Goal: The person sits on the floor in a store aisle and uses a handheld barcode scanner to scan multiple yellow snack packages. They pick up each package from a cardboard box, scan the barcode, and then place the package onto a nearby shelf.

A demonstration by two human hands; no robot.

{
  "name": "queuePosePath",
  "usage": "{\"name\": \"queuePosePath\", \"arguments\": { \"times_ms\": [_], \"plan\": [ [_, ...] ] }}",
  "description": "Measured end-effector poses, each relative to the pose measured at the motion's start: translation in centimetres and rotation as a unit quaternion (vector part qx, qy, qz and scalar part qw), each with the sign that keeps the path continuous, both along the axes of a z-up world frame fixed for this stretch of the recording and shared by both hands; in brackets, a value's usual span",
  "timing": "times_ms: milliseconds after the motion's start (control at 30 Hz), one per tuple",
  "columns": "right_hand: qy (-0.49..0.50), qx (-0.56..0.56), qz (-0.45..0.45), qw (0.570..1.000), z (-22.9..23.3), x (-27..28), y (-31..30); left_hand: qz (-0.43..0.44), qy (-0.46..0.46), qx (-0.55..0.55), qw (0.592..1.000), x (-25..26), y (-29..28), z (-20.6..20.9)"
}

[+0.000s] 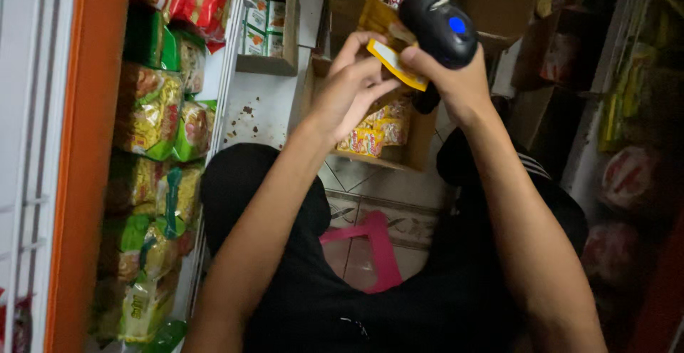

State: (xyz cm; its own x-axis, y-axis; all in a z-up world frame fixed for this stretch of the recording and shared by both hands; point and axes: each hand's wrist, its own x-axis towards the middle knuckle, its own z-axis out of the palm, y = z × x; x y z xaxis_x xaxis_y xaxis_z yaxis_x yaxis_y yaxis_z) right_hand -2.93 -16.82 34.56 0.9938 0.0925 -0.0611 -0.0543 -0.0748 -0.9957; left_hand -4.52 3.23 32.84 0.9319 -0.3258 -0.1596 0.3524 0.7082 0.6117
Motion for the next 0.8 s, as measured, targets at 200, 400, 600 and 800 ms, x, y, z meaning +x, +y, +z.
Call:
{"name": "queuePosePath", "arguments": {
  "times_ms": [200,400,600,800],
  "plan": [
    [-0.047,0.036,-0.018,0.998,-1.3,0.5,-0.1,0.032,0.018,0.111,0.993,0.1,-1.4,-0.1],
    [-0.03,0.108,-0.033,0.993,-0.3,0.9,-0.7,0.077,-0.122,0.268,0.952,1.2,-1.9,-2.8],
    [-0.002,0.216,-0.07,0.974,1.3,1.7,-2.2,0.041,-0.125,0.338,0.932,0.9,-1.3,-3.7],
    [0.015,0.252,-0.079,0.964,2.4,1.4,-3.1,0.03,-0.136,0.558,0.818,0.5,-1.3,-3.3]
  ]
}}
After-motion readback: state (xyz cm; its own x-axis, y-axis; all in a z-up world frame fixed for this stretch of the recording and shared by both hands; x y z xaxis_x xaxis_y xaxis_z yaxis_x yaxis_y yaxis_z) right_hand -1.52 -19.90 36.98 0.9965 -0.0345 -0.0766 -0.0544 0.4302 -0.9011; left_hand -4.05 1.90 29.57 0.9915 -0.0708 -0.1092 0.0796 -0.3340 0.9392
